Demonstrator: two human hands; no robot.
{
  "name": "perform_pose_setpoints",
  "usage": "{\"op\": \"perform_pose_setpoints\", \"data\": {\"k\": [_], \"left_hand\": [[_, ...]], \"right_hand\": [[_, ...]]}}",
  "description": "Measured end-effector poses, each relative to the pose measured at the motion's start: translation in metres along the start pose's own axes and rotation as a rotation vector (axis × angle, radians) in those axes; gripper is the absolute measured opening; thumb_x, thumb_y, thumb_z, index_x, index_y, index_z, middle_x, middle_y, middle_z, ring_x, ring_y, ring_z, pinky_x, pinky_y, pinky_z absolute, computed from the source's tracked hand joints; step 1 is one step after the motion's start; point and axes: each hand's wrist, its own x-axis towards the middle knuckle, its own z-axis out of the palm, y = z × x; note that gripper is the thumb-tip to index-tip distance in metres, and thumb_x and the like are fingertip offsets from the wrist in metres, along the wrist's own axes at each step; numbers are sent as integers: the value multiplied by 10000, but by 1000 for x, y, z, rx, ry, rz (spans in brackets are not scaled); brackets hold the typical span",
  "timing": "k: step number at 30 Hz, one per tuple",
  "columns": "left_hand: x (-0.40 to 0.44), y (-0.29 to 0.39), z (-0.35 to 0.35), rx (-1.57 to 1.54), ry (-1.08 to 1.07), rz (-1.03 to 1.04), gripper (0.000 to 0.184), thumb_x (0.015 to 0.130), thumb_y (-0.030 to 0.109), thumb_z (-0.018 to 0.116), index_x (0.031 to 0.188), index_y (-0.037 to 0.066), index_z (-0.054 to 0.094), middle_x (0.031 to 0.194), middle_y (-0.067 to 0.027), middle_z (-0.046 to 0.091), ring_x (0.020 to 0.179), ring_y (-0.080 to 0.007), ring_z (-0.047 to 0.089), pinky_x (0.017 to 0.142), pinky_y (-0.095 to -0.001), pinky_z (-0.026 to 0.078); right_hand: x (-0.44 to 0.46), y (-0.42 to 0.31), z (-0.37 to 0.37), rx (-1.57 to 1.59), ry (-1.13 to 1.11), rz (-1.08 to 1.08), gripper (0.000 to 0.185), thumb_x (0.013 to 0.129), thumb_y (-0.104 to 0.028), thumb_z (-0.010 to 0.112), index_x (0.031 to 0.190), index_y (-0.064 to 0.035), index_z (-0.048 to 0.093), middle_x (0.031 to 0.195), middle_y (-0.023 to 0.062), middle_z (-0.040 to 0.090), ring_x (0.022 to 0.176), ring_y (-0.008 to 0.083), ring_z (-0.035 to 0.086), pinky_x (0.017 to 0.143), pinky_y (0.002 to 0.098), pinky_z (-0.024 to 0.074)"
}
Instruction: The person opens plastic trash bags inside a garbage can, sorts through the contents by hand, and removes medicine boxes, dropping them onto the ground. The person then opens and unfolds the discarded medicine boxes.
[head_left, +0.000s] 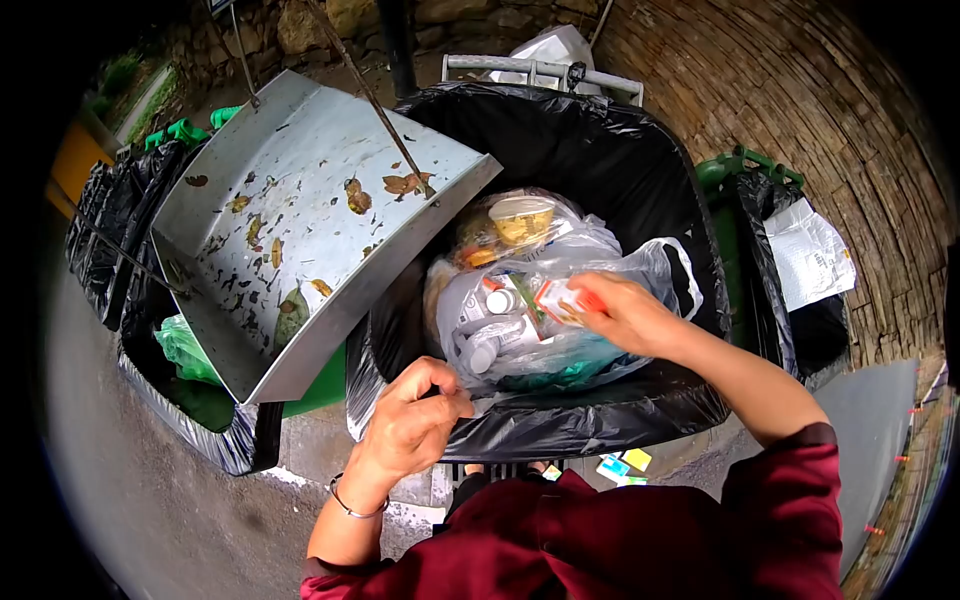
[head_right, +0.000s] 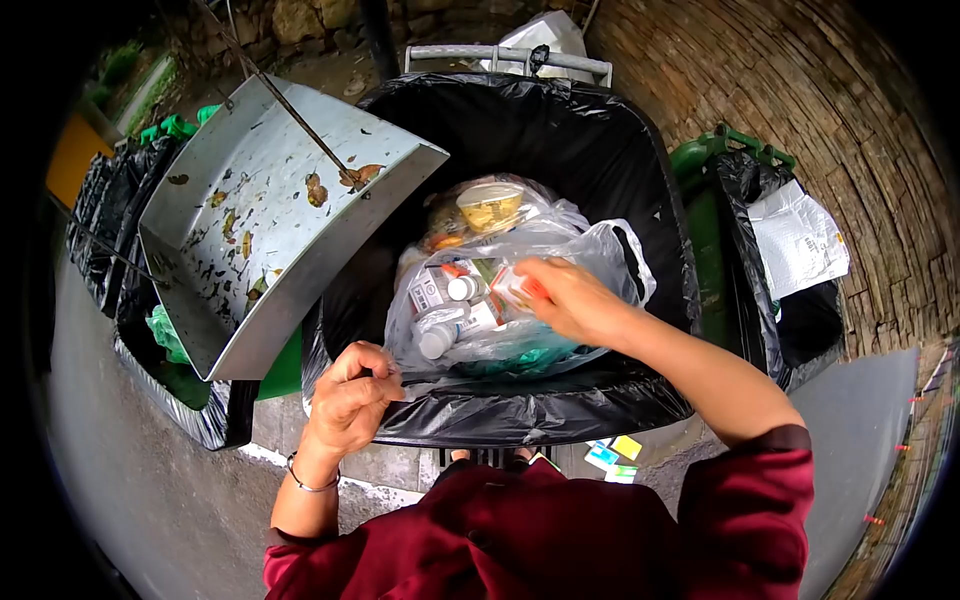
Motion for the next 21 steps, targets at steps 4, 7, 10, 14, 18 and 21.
{"op": "perform_pose_setpoints", "data": {"k": [4, 7, 10, 14, 18, 21], "left_hand": [[0, 1, 0, -10, 2, 15, 168, 619, -116, 655, 712, 21, 633, 775, -60, 491, 732, -206, 563, 635, -281, 470], [-1, 1, 1, -18, -1, 4, 159, 631, -110, 659, 715, 24, 637, 777, -61, 496, 734, -202, 564, 639, -280, 472], [-1, 2, 1, -20, -16, -16, 131, 655, -88, 670, 714, 24, 639, 786, -63, 504, 736, -200, 562, 646, -280, 473], [0, 2, 0, -16, -14, 13, 198, 642, -140, 605, 736, 32, 634, 780, -80, 523, 707, -214, 586, 613, -279, 485], [-1, 1, 0, -14, -17, 6, 194, 640, -138, 606, 734, 29, 635, 779, -79, 520, 709, -215, 581, 615, -282, 483], [0, 1, -1, -11, -15, 1, 196, 637, -139, 604, 734, 28, 636, 777, -79, 517, 711, -216, 578, 615, -285, 481]], "right_hand": [[-74, -25, -41, 559, 57, 242, 352, 829, 37, 546, 1163, -49, 476, 964, 57, 580, 829, 138, 579, 729, 240, 469], [-114, -35, -74, 696, 136, 400, 383, 806, 87, 536, 1161, -45, 480, 926, 19, 586, 826, 65, 559, 708, 205, 457], [-131, -36, -79, 712, 188, 430, 387, 787, 111, 535, 1143, -33, 492, 905, 10, 588, 805, 55, 554, 690, 199, 453], [-127, -37, -74, 679, 145, 415, 365, 779, 130, 541, 1104, -36, 519, 896, -19, 574, 796, 33, 532, 705, 184, 438], [-121, -40, -73, 663, 114, 392, 353, 776, 150, 532, 1076, -35, 536, 886, -32, 566, 812, 25, 516, 741, 182, 429], [-129, -45, -90, 611, 119, 469, 366, 741, 141, 555, 1068, -24, 543, 900, -1, 589, 801, 46, 542, 714, 193, 442]]}}
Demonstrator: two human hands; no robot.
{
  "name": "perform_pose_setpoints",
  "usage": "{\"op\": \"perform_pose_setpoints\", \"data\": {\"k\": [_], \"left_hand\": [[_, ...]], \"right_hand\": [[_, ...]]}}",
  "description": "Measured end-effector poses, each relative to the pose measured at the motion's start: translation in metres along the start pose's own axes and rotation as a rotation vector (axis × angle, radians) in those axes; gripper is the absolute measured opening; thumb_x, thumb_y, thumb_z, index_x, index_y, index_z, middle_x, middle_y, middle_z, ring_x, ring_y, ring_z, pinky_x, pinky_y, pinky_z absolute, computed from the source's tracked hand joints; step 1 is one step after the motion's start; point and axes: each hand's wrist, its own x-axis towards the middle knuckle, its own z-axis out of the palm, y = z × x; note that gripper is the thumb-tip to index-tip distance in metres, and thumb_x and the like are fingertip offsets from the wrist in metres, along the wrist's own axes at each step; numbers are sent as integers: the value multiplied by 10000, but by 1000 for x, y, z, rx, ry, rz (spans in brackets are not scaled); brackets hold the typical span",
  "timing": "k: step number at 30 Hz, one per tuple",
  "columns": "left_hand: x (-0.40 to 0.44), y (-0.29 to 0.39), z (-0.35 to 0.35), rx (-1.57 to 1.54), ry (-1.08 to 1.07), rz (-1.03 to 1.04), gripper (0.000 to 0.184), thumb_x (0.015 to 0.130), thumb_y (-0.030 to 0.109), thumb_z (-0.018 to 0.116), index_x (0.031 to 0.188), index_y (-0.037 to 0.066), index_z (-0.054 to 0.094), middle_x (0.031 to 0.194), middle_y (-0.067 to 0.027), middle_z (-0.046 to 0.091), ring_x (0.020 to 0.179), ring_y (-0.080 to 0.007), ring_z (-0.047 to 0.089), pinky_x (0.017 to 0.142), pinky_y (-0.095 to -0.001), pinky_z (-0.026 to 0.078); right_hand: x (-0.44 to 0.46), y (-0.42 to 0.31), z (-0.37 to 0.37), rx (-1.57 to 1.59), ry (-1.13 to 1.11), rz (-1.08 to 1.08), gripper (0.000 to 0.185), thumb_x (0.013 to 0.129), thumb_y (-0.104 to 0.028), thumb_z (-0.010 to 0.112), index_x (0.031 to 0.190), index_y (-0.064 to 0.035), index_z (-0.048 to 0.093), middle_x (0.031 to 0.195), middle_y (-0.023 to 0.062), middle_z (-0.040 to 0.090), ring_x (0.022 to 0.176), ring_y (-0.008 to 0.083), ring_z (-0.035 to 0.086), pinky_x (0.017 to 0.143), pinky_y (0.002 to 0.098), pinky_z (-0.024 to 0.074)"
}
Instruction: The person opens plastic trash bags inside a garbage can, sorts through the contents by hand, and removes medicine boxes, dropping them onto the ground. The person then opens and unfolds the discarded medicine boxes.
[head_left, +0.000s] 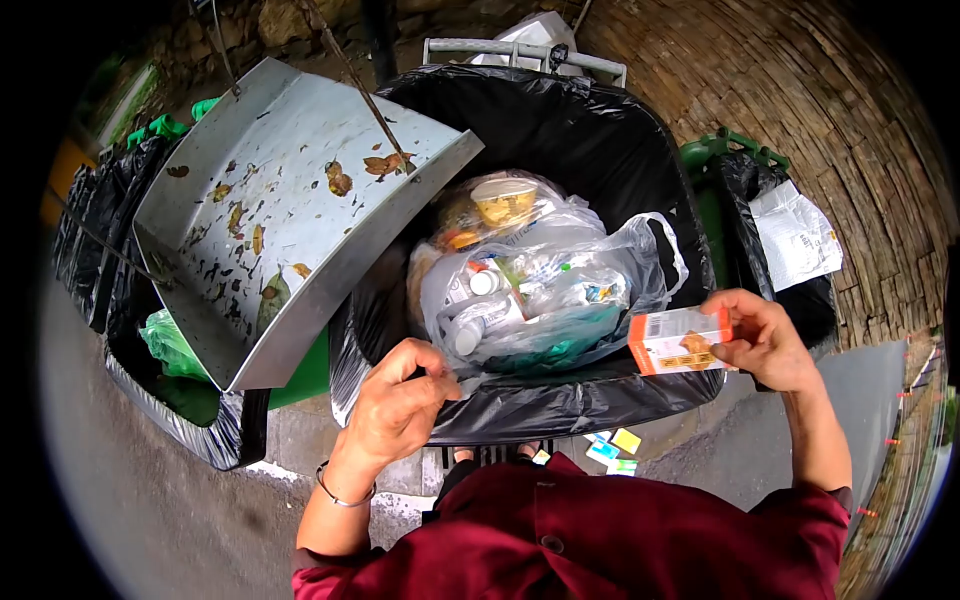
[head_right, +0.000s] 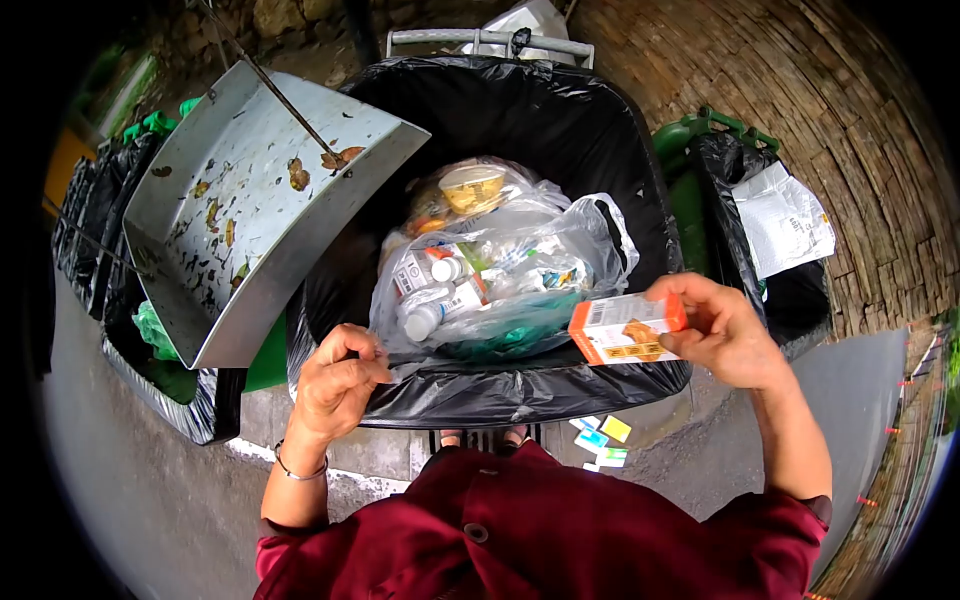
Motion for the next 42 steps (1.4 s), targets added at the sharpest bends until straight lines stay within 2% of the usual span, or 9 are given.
{"op": "perform_pose_setpoints", "data": {"k": [5, 11, 17, 21, 24, 28, 31, 35, 42], "left_hand": [[3, 2, 0, -5, -2, 2, 204, 630, -144, 601, 732, 29, 637, 775, -77, 514, 714, -213, 578, 618, -288, 484], [3, 1, 0, -8, -8, -47, 143, 639, -118, 654, 688, 13, 624, 783, -67, 507, 761, -212, 569, 663, -286, 480], [4, 0, -2, -4, -8, -34, 198, 632, -142, 573, 731, 18, 630, 775, -88, 525, 707, -227, 573, 618, -293, 478], [6, 5, -1, 37, -23, -93, 198, 582, -44, 604, 770, 14, 628, 803, -117, 544, 707, -264, 550, 622, -323, 463], [19, 20, 6, 542, 32, -1, 491, 544, 160, 719, 1008, 56, 599, 1081, -150, 492, 894, -313, 470, 762, -397, 398], [46, 43, 26, 562, -106, 31, 888, 508, 391, 818, 1240, 44, 455, 1249, -184, 429, 1063, -350, 419, 876, -433, 356], [55, 26, 47, 450, -126, -3, 788, 562, 219, 823, 1234, 43, 451, 1175, -142, 497, 1043, -317, 477, 870, -392, 409], [58, 27, 49, 319, -120, 25, 705, 578, 84, 809, 1191, 39, 465, 1073, -132, 555, 973, -309, 520, 826, -358, 450], [60, 41, 53, 317, -186, 15, 684, 571, 46, 793, 1174, 32, 470, 1080, -148, 551, 975, -316, 518, 830, -368, 443]], "right_hand": [[-2, -6, -8, 25, 36, -3, 354, 748, 117, 571, 1075, -17, 545, 861, 5, 606, 711, 44, 546, 598, 189, 443], [20, 5, 3, 76, -14, 1, 320, 788, 78, 586, 1094, -8, 547, 870, 17, 619, 739, 50, 561, 641, 194, 460], [35, 12, 12, 181, -50, -8, 324, 813, 40, 593, 1130, -7, 541, 895, 32, 625, 761, 62, 567, 667, 205, 464], [47, 18, 28, 399, -153, -61, 347, 833, -3, 600, 1169, -5, 515, 943, 65, 623, 804, 82, 581, 684, 214, 472], [54, 18, 50, 524, -197, -94, 352, 839, -31, 611, 1172, 4, 502, 975, 98, 622, 858, 122, 601, 734, 244, 506], [58, 14, 81, 606, -245, -102, 378, 845, -81, 628, 1183, 18, 490, 983, 118, 618, 845, 134, 609, 701, 278, 551], [54, 6, 91, 690, -317, -149, 429, 889, -176, 583, 1250, 17, 454, 1052, 137, 591, 892, 168, 609, 738, 325, 560], [48, 10, 80, 710, -360, -261, 380, 903, -151, 552, 1243, 0, 475, 1039, 134, 606, 921, 176, 611, 755, 324, 550], [37, 13, 73, 610, -357, -281, 351, 873, -116, 593, 1194, 1, 515, 955, 106, 636, 844, 144, 620, 665, 273, 541]]}}
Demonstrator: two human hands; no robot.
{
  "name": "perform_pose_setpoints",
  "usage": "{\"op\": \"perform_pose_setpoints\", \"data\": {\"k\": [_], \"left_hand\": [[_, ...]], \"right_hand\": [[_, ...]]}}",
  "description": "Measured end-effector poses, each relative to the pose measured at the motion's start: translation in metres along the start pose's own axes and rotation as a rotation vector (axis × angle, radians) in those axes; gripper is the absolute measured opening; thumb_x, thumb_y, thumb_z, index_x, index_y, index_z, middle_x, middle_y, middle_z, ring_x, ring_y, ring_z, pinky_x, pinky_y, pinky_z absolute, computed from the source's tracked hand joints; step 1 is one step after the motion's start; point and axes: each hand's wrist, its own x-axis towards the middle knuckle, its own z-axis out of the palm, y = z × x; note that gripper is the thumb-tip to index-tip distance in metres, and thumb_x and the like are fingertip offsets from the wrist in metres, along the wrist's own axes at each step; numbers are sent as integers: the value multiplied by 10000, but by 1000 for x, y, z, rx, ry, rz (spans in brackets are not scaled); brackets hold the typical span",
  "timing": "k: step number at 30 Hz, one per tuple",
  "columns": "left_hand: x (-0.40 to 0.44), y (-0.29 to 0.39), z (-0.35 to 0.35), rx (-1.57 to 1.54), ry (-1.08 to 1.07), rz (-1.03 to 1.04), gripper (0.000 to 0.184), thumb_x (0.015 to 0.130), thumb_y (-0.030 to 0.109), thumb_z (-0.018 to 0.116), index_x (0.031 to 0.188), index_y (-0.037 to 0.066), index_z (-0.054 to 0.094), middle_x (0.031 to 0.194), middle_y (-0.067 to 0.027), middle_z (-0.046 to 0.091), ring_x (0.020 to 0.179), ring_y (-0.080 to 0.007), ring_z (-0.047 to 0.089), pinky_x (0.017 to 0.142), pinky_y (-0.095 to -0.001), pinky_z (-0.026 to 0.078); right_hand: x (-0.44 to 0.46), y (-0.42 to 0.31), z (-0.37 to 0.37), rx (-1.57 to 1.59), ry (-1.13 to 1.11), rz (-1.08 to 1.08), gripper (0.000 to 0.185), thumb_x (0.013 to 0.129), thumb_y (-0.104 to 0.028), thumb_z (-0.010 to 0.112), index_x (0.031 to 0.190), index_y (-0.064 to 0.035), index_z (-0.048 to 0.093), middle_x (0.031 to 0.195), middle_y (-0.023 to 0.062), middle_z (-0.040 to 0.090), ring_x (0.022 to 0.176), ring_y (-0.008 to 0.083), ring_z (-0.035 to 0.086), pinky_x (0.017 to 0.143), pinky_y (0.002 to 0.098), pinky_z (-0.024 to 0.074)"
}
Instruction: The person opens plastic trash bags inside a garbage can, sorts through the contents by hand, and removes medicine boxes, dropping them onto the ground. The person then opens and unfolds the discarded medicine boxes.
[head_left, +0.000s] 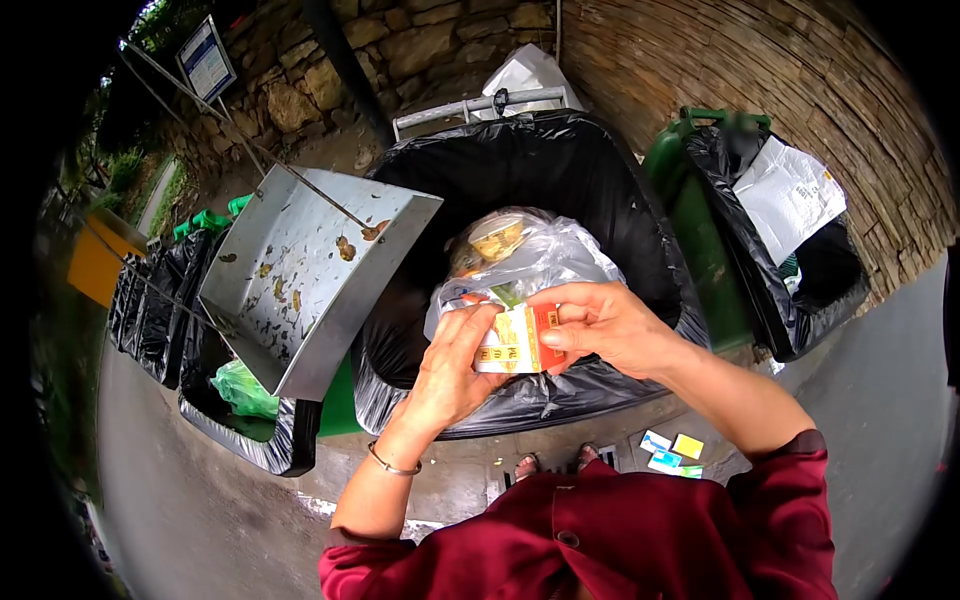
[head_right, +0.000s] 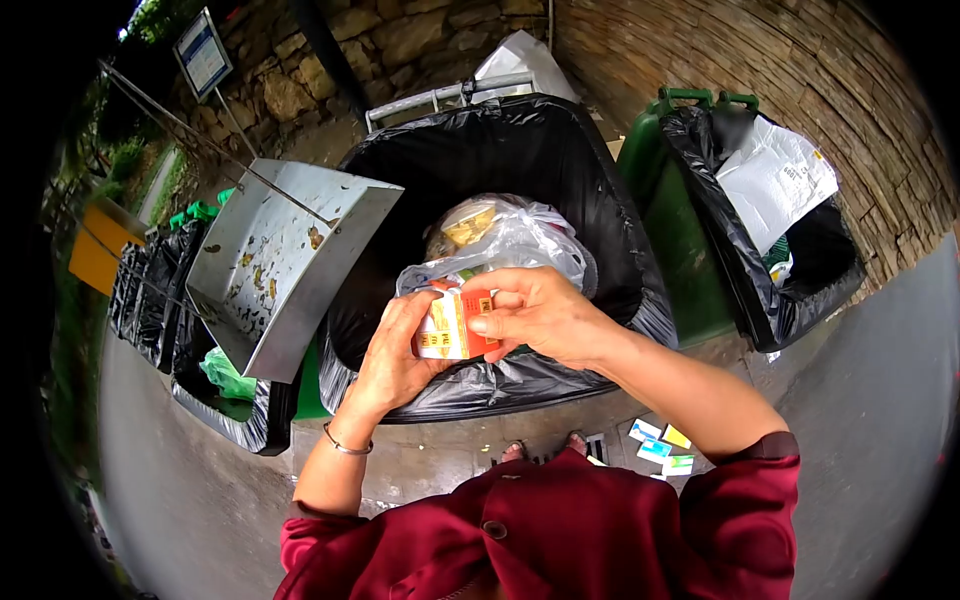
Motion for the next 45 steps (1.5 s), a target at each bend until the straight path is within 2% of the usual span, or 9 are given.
{"op": "perform_pose_setpoints", "data": {"k": [10, 16, 18, 20, 29, 32, 35, 42, 45], "left_hand": [[0, 12, 0, 112, 27, 46, 655, 562, 20, 773, 1152, 14, 490, 1058, -158, 549, 934, -336, 519, 808, -381, 446], [8, 20, -3, 332, -32, 36, 667, 539, -20, 712, 1166, 10, 485, 1083, -198, 511, 985, -365, 484, 847, -409, 443], [11, 20, -4, 375, -52, 39, 671, 534, -27, 702, 1168, 12, 485, 1089, -198, 504, 991, -360, 478, 847, -408, 446], [12, 20, -6, 398, -48, 32, 663, 542, -26, 698, 1169, 11, 485, 1096, -196, 499, 997, -359, 473, 850, -406, 447], [16, -14, -8, 27, 5, -82, 640, 562, -42, 747, 1142, 39, 491, 1134, -148, 519, 1064, -328, 492, 876, -364, 432], [18, -16, -7, 0, 13, -120, 645, 557, -23, 763, 1141, 32, 492, 1122, -147, 532, 1057, -326, 495, 872, -367, 434], [24, -14, -6, 101, 76, -95, 613, 585, 6, 778, 1135, 39, 509, 1068, -114, 546, 964, -268, 534, 797, -324, 450], [37, -12, -10, 244, 82, -81, 618, 567, 8, 794, 1121, 28, 520, 994, -127, 556, 928, -292, 526, 805, -350, 444], [48, -13, -15, 360, 73, -5, 618, 560, 24, 789, 1116, 10, 518, 984, -134, 564, 898, -306, 516, 787, -363, 436]], "right_hand": [[0, -2, -1, -68, 50, 24, 296, 835, -82, 619, 1112, 2, 556, 870, 85, 650, 747, 107, 618, 583, 237, 520], [12, 14, -7, -346, 90, 41, 268, 808, 46, 515, 1072, 6, 540, 855, 78, 620, 742, 108, 597, 637, 243, 504], [17, 23, -8, -659, 219, -86, 265, 767, 85, 474, 1008, 14, 558, 833, 67, 607, 732, 92, 579, 629, 237, 483], [19, 22, -13, -489, 379, -157, 287, 745, 105, 418, 960, 21, 589, 815, 149, 628, 715, 176, 630, 629, 290, 527], [16, 10, -7, 2, 226, -236, 329, 751, 103, 418, 1029, 47, 584, 852, 122, 639, 707, 151, 629, 625, 260, 532], [12, 9, -12, -76, 112, -233, 364, 765, 93, 431, 1098, 41, 568, 1003, 108, 606, 871, 145, 609, 720, 257, 513], [11, 24, -11, -665, 184, -528, 425, 788, 50, 465, 1184, -69, 563, 1029, 109, 499, 922, 159, 563, 711, 253, 468], [12, 24, -17, -421, 147, -356, 229, 758, 57, 523, 971, -17, 563, 1008, 99, 498, 925, 175, 571, 750, 272, 498], [29, 38, -32, -429, 179, -482, 179, 724, 16, 567, 896, -31, 550, 907, 125, 586, 791, 181, 613, 625, 278, 478]]}}
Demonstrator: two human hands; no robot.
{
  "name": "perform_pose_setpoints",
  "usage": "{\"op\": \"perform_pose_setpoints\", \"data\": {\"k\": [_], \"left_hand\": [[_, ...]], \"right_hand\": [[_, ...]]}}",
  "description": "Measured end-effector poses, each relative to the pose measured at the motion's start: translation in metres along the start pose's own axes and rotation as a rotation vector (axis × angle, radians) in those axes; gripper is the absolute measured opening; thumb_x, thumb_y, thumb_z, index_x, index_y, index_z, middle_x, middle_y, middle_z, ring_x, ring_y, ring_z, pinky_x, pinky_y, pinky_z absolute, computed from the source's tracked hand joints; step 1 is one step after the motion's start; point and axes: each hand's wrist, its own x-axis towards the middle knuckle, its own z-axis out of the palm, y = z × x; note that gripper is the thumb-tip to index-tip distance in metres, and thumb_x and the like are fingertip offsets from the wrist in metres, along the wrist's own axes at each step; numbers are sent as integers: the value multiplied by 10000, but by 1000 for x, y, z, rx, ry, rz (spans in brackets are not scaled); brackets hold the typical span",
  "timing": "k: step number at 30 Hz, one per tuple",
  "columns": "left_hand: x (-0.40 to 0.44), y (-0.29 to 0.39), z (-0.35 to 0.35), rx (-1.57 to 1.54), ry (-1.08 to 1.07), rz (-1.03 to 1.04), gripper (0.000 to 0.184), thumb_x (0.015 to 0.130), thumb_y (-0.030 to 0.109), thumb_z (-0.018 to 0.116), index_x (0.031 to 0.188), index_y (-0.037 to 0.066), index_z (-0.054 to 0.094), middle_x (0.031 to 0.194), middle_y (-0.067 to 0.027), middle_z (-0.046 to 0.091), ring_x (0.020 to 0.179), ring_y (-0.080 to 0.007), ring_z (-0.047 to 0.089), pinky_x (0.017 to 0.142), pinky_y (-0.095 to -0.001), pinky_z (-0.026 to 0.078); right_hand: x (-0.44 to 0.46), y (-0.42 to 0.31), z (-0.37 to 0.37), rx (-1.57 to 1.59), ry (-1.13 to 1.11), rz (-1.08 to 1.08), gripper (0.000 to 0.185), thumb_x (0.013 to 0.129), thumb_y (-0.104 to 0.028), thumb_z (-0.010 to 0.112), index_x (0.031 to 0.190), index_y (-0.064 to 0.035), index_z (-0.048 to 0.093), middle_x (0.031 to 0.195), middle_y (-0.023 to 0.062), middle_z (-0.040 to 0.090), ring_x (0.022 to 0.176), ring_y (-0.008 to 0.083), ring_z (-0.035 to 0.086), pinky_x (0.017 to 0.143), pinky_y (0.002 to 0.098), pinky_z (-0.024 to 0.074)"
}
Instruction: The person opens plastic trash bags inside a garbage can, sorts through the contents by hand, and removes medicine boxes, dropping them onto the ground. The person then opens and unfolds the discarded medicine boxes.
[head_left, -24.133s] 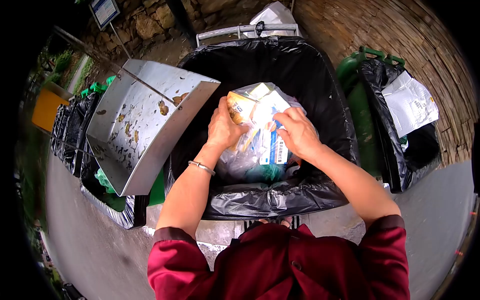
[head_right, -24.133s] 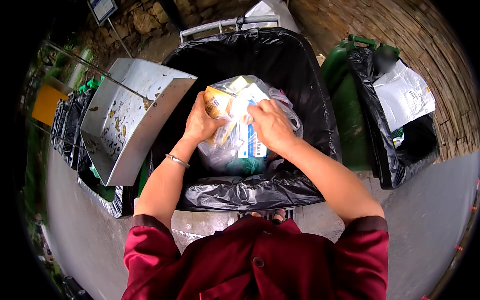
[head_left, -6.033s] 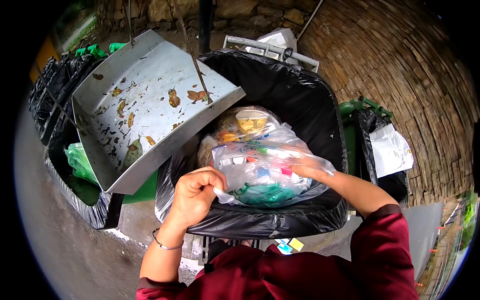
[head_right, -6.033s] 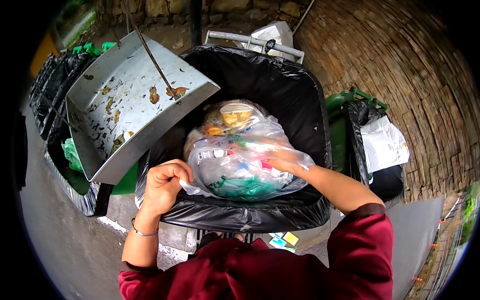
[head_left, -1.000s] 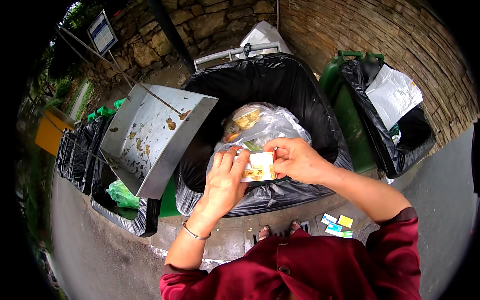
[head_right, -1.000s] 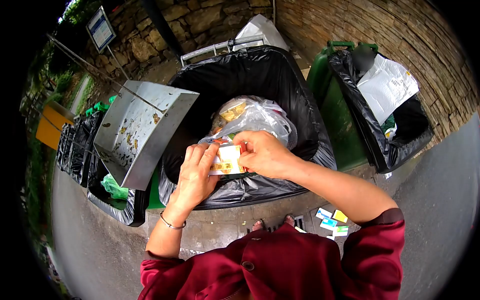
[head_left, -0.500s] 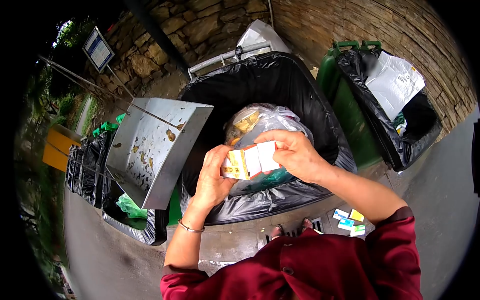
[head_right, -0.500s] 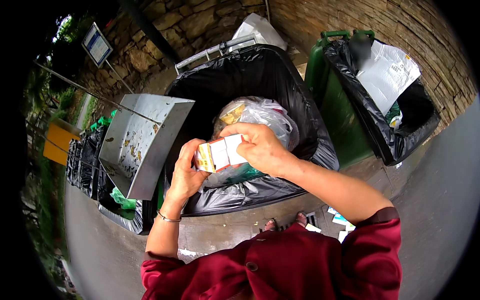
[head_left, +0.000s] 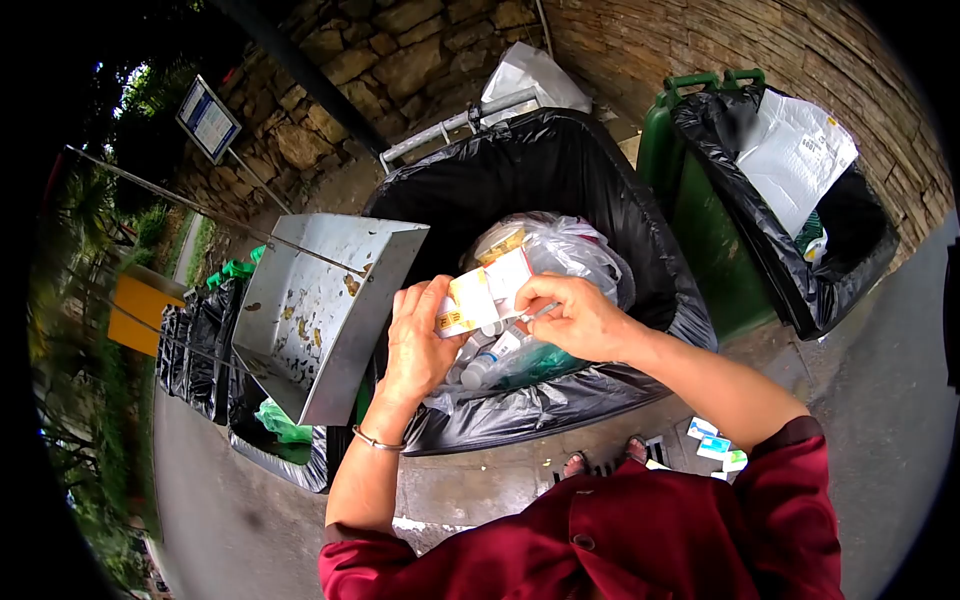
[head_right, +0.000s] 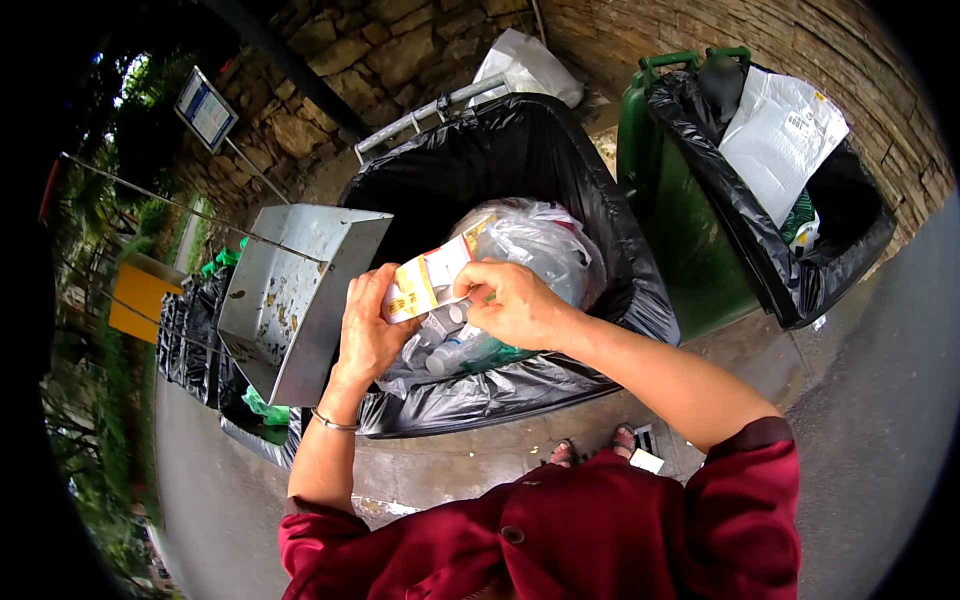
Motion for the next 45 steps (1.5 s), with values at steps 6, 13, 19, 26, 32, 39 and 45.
{"op": "perform_pose_setpoints", "data": {"k": [6, 13, 19, 26, 32, 39, 45], "left_hand": [[40, 13, -12, 240, -164, 8, 626, 554, 54, 784, 1126, 18, 532, 992, -122, 571, 888, -320, 502, 782, -379, 429], [66, 21, -24, 307, -215, 130, 619, 556, 51, 781, 1126, 42, 541, 988, -114, 572, 919, -330, 506, 813, -385, 440], [80, 31, -29, 311, -278, 116, 597, 556, 47, 776, 1110, 43, 553, 942, -104, 574, 893, -315, 508, 807, -375, 439], [92, 31, -27, 333, -316, 101, 607, 555, 82, 781, 1115, 44, 551, 921, -102, 567, 885, -307, 507, 797, -373, 432], [101, 25, -24, 353, -400, 103, 623, 569, 98, 777, 1140, 45, 533, 920, -103, 560, 897, -299, 500, 801, -369, 427], [106, 26, -21, 322, -475, 41, 621, 589, 124, 771, 1156, 51, 528, 946, -105, 562, 916, -306, 498, 825, -373, 429], [113, 30, -17, 419, -533, 25, 620, 606, 168, 759, 1167, 48, 522, 954, -118, 561, 925, -310, 504, 831, -376, 429]], "right_hand": [[29, 18, -16, 75, 84, 259, 215, 838, -178, 585, 932, 7, 642, 829, 59, 617, 806, 139, 612, 681, 268, 501], [42, 22, -21, 150, 106, 236, 203, 782, -99, 665, 940, 25, 633, 832, 65, 641, 737, 93, 583, 618, 219, 462], [54, 30, -14, 172, 263, 79, 230, 739, -74, 706, 936, 17, 630, 849, 69, 639, 780, 116, 594, 690, 256, 478], [57, 31, -7, -112, 422, -42, 128, 766, -107, 634, 781, 14, 596, 777, 140, 563, 756, 311, 571, 656, 391, 445], [61, 40, -10, -243, 447, -144, 135, 760, -96, 621, 700, 6, 554, 770, 137, 558, 708, 329, 572, 627, 403, 448], [59, 47, -26, -276, 485, -181, 159, 711, -100, 653, 730, 5, 535, 738, 127, 551, 671, 295, 563, 607, 362, 437], [62, 55, -30, -386, 551, -38, 189, 692, -126, 672, 764, -13, 539, 700, 143, 558, 666, 300, 570, 611, 368, 449]]}}
